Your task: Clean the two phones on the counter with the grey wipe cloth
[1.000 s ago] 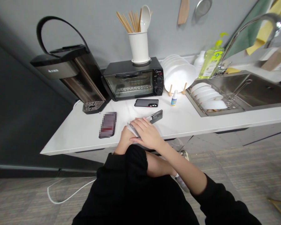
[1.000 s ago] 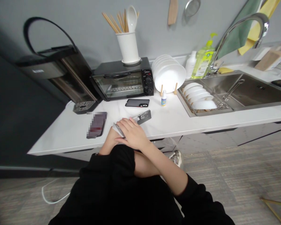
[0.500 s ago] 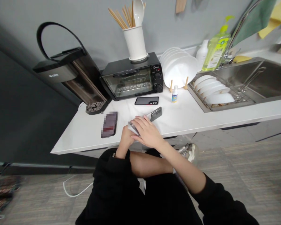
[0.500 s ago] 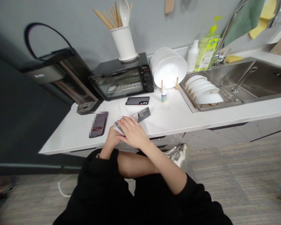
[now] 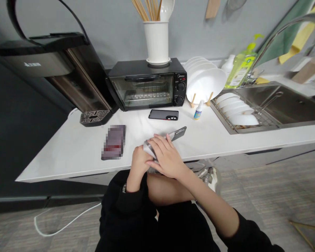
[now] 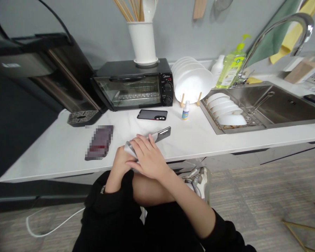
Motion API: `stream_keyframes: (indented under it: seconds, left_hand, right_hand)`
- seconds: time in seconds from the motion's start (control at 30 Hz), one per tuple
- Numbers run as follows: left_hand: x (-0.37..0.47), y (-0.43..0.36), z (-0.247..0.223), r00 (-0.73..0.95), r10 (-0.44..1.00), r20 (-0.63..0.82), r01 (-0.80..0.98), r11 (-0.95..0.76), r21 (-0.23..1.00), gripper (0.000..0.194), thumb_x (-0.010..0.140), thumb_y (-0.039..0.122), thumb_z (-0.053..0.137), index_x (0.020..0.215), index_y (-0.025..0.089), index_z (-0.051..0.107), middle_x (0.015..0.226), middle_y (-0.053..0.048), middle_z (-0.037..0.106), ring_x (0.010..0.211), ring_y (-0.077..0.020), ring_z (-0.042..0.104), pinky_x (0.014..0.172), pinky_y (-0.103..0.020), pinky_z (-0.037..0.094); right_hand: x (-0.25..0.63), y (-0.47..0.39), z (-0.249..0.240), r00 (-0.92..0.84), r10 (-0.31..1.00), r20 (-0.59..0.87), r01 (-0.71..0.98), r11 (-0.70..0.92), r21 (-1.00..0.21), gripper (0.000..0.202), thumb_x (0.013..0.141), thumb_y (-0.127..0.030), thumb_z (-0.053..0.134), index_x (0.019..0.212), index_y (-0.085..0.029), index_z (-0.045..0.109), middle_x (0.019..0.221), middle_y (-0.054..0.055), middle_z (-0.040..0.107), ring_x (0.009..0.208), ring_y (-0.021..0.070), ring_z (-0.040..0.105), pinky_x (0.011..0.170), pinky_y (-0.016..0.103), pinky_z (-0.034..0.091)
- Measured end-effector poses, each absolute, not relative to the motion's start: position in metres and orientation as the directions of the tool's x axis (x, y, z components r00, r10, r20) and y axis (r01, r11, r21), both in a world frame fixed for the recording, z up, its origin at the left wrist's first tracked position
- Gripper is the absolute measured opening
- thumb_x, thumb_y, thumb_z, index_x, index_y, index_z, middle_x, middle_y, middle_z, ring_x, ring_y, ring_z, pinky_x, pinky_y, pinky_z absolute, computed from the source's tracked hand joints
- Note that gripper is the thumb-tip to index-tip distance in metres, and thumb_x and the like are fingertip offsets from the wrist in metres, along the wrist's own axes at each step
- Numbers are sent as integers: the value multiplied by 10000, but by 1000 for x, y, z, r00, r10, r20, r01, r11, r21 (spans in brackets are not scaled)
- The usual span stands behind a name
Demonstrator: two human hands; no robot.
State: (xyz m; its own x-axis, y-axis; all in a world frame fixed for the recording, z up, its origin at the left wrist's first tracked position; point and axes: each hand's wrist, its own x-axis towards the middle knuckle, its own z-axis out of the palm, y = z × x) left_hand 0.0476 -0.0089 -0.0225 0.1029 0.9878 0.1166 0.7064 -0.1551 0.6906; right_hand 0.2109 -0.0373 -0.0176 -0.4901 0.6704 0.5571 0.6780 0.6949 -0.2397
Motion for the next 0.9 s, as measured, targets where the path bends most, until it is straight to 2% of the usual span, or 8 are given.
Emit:
stream_keyframes:
  seconds: [0.1,0.23,0.33,0.47,0.67,0.73,0.8,0.9]
  left_hand:
    - [47,-11,-21,130,986,104,716,-166,678,168,721,223,639,569,196,573,578,-18,597,612,-174,535,626,-282,373]
    - [51,-15,-22,60,993,102,701,-114,704,319,886,408,630,658,187,660,651,-36,686,660,-183,590,598,-258,365]
    - [52,-15,-25,26,995,98,686,-89,722,354,893,475,674,700,181,713,686,-54,730,698,-190,620,601,-253,377]
    - [52,-13,-26,25,995,95,676,-87,732,331,892,468,691,737,180,746,707,-63,752,714,-194,635,602,-251,388]
    - [53,-11,-20,24,997,79,697,-73,713,363,886,463,673,654,184,687,634,-23,686,641,-174,594,563,-250,333]
    - [51,-11,-19,37,996,80,716,-83,693,336,879,390,654,610,190,635,610,-15,656,626,-173,580,560,-257,320]
    - [49,-11,-19,69,994,86,730,-109,675,263,838,250,627,583,194,594,599,-18,644,609,-172,569,576,-268,334]
    - [46,-12,-19,93,992,90,741,-129,659,221,791,137,575,579,193,601,596,-36,658,585,-178,572,598,-283,366]
  right_hand:
    - [215,-31,-16,-459,682,570,687,679,-260,608,1059,-538,470,1480,-100,482,1472,188,598,1474,317,450,1307,551,220]
    - [256,-9,-20,-227,767,600,815,487,-314,553,1055,-555,462,1409,-134,520,1377,207,629,1419,364,499,1256,626,281]
    - [275,2,-25,-133,793,595,842,407,-355,586,1051,-593,433,1402,-128,498,1385,237,588,1411,380,501,1222,640,338]
    - [274,6,-28,-153,789,595,843,418,-338,646,1042,-626,418,1436,-114,441,1456,268,518,1489,413,416,1208,664,351]
    - [257,-7,-21,-265,754,601,833,493,-251,608,1038,-583,477,1403,-95,481,1434,244,575,1527,422,354,1243,693,265]
    - [240,-16,-21,-336,740,583,809,544,-224,595,1040,-551,489,1400,-77,496,1402,238,599,1503,406,383,1260,669,248]
    - [221,-25,-20,-418,709,568,768,609,-196,518,1060,-463,468,1403,-77,514,1395,219,611,1459,366,435,1278,617,246]
    - [209,-28,-16,-532,642,552,690,706,-157,426,1076,-344,409,1409,-111,535,1371,170,642,1345,303,522,1265,527,308]
